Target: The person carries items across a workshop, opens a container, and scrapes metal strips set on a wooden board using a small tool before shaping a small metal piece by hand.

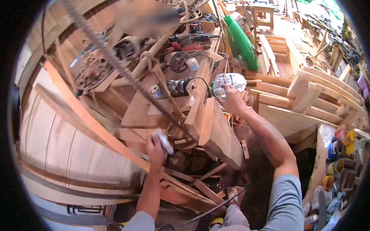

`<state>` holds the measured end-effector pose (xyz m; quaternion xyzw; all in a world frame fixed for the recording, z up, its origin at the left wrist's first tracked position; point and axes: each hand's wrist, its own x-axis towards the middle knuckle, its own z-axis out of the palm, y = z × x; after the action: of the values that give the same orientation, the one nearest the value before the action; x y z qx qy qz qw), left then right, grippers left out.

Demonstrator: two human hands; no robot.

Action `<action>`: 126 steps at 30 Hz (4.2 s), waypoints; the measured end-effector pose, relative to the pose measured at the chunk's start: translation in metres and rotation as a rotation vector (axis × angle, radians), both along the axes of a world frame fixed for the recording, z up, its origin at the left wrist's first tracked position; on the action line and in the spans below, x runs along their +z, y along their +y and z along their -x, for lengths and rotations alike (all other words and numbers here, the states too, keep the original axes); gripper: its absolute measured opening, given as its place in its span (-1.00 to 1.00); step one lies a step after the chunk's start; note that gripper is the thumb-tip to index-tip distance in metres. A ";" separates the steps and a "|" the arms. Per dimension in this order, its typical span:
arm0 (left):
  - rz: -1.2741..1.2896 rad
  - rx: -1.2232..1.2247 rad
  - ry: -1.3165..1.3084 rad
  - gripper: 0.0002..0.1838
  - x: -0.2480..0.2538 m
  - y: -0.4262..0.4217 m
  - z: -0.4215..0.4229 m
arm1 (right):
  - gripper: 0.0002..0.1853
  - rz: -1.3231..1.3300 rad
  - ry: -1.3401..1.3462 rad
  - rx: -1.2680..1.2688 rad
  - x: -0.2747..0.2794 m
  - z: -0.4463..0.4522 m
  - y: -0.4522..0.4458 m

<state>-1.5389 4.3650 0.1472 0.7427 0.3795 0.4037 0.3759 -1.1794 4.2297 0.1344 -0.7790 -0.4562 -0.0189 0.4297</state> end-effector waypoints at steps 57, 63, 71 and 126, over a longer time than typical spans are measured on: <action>-0.108 0.147 0.453 -0.52 -0.037 0.099 -0.017 | -0.28 -0.328 0.146 -0.021 0.067 0.040 0.022; -0.089 0.150 0.275 -0.57 -0.065 0.130 -0.030 | -0.39 -0.020 0.155 0.441 0.058 0.036 0.175; -0.181 0.228 0.409 -0.61 -0.106 0.141 -0.025 | -0.23 -0.175 0.114 0.940 -0.050 0.033 0.346; 1.189 -1.444 0.270 -0.83 -0.115 -0.730 0.351 | -0.48 -1.596 1.256 -0.711 0.016 0.887 -0.801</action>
<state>-1.8901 3.6353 0.0327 0.5253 0.0119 -0.2758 0.8049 -2.0667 3.4289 0.1507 -0.2318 0.2430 -0.0314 0.9414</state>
